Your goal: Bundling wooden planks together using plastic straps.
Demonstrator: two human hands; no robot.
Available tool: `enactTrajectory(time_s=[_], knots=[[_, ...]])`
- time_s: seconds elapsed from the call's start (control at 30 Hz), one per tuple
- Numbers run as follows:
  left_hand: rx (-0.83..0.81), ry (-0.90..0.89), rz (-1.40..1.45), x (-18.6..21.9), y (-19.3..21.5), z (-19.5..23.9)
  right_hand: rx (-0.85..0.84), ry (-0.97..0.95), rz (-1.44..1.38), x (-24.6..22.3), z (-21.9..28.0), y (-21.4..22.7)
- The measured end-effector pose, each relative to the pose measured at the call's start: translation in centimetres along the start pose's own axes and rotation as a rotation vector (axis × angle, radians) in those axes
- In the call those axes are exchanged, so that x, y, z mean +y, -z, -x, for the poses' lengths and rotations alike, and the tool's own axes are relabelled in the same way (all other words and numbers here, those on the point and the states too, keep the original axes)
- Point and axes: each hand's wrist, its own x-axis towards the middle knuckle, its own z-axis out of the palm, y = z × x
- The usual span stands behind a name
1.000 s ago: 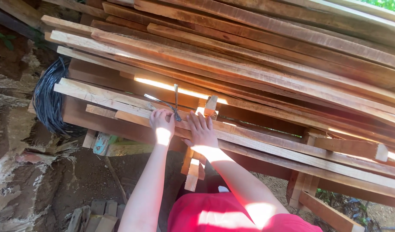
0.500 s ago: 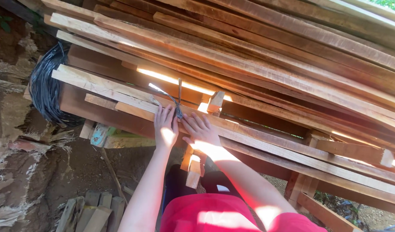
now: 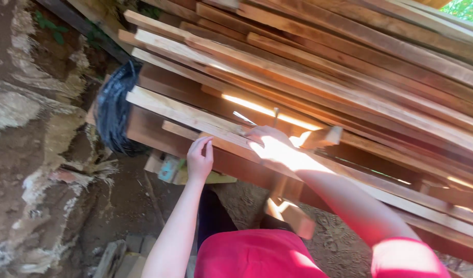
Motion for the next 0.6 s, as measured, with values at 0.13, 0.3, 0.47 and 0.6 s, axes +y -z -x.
enactTrajectory(time_s=[0.13, 0.3, 0.47, 0.6], knots=[[0.019, 0.069, 0.008, -7.9, 7.3, -3.6, -0.028, 0.139, -0.069, -6.8, -6.8, 0.0], [-0.014, 0.205, -0.084, -18.0, 15.9, -7.3, -0.022, 0.085, -0.166, -12.7, -15.5, -8.6], [-0.027, 0.347, -0.196, -26.3, 18.8, -11.8, 0.104, -0.021, -0.430, -18.7, -22.5, -18.1], [-0.141, 0.427, -0.312, -27.3, 19.2, -16.0, 0.048, -0.074, -0.504, -23.7, -25.6, -20.9]])
